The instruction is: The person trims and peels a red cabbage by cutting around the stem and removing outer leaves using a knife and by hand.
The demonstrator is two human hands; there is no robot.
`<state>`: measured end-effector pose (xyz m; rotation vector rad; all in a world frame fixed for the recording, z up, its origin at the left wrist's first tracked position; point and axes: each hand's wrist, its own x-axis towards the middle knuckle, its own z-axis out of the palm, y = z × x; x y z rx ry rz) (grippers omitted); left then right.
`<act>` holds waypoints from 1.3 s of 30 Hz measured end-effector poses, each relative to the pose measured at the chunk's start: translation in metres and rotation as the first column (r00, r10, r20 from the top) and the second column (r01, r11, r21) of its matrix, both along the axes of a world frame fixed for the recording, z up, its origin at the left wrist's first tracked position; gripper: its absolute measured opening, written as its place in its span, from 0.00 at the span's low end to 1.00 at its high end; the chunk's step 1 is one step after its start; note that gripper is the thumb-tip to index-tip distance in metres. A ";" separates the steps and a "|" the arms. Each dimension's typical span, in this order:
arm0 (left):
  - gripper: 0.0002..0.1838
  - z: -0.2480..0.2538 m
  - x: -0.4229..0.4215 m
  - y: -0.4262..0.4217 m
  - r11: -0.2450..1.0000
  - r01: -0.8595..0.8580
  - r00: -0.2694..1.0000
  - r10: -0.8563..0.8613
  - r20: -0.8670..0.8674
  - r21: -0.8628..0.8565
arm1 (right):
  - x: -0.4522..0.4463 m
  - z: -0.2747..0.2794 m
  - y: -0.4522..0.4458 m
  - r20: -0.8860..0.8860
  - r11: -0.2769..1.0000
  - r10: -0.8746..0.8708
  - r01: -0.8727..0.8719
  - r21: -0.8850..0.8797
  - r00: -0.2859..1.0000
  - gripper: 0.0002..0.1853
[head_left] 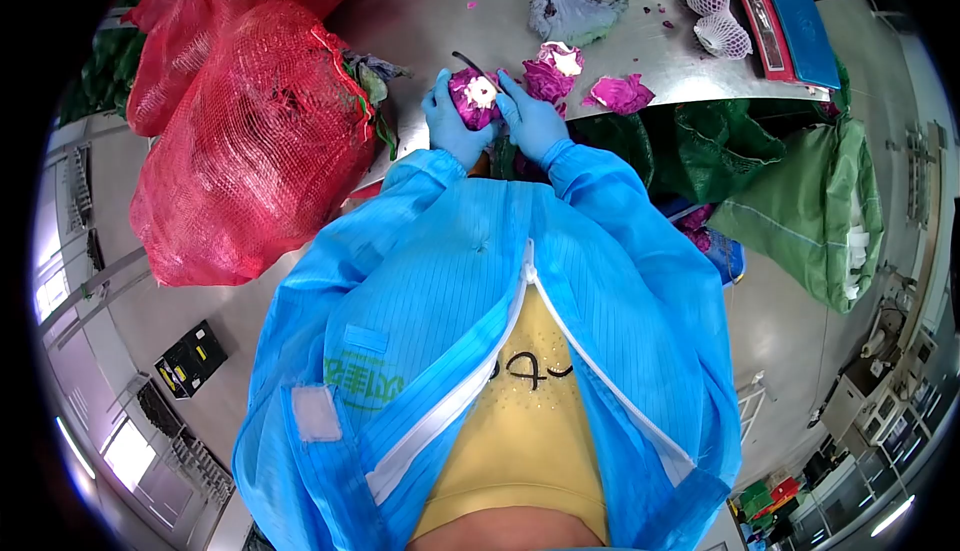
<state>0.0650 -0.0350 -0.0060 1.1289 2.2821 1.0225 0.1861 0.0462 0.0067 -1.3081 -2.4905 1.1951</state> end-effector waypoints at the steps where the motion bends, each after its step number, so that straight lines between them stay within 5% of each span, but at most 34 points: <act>1: 0.58 -0.001 0.000 -0.003 1.000 0.003 1.000 -0.003 -0.001 -0.007 | 0.000 0.003 -0.002 0.032 1.000 0.000 0.000 0.006 0.999 0.28; 5: 0.57 -0.002 -0.001 0.007 1.000 0.017 1.000 -0.017 -0.025 -0.001 | 0.001 0.002 0.006 0.113 0.998 0.015 -0.022 0.061 0.993 0.28; 7: 0.57 0.004 -0.002 0.003 0.999 0.032 0.999 -0.032 -0.040 -0.012 | -0.001 0.003 0.010 -0.076 1.000 0.017 -0.016 0.003 0.997 0.27; 11: 0.57 0.012 0.002 0.004 0.999 -0.009 0.999 0.011 0.044 -0.049 | -0.001 0.012 0.006 0.112 1.000 0.002 -0.001 -0.006 0.994 0.27; 12: 0.56 0.009 0.001 0.003 0.999 -0.008 0.999 0.010 0.047 -0.038 | -0.003 0.006 0.005 -0.028 1.000 -0.023 0.024 0.016 0.999 0.26; 15: 0.56 0.008 -0.001 0.006 0.998 0.039 0.999 -0.040 -0.022 -0.049 | 0.003 0.002 0.009 -0.041 0.999 -0.034 0.035 0.022 0.999 0.26; 19: 0.56 0.015 0.001 0.006 0.999 0.007 0.999 -0.005 0.040 -0.042 | 0.000 0.011 0.007 0.116 0.997 0.010 -0.019 0.070 0.993 0.27; 22: 0.56 0.010 -0.003 0.005 0.996 0.068 0.996 -0.071 -0.047 -0.049 | 0.003 -0.002 0.011 -0.007 0.998 -0.001 0.002 0.066 1.000 0.26; 25: 0.56 0.012 0.000 0.005 0.998 0.041 0.999 -0.041 0.004 -0.037 | 0.007 0.009 0.007 0.089 0.984 -0.005 -0.011 0.178 0.996 0.24; 27: 0.57 0.007 -0.002 0.005 0.999 0.038 0.999 -0.038 0.002 -0.039 | 0.004 0.009 0.005 0.114 0.986 -0.004 -0.015 0.167 0.994 0.24; 29: 0.57 0.006 -0.002 0.006 0.999 0.036 0.999 -0.036 -0.014 -0.040 | 0.002 -0.003 0.001 -0.118 0.986 -0.163 0.166 0.018 0.980 0.25; 32: 0.56 0.004 -0.001 0.004 0.999 0.038 0.999 -0.038 0.005 0.007 | 0.000 -0.008 -0.001 -0.183 0.974 -0.221 0.228 0.013 0.958 0.25; 35: 0.57 -0.013 -0.002 -0.001 0.996 0.020 0.997 -0.014 -0.073 0.085 | 0.003 -0.032 0.015 -0.119 0.930 -0.357 0.340 -0.141 0.926 0.26; 39: 0.56 -0.011 -0.001 -0.004 0.992 0.050 0.998 -0.044 -0.054 0.114 | 0.005 -0.018 0.011 -0.094 0.967 -0.248 0.240 -0.085 0.964 0.27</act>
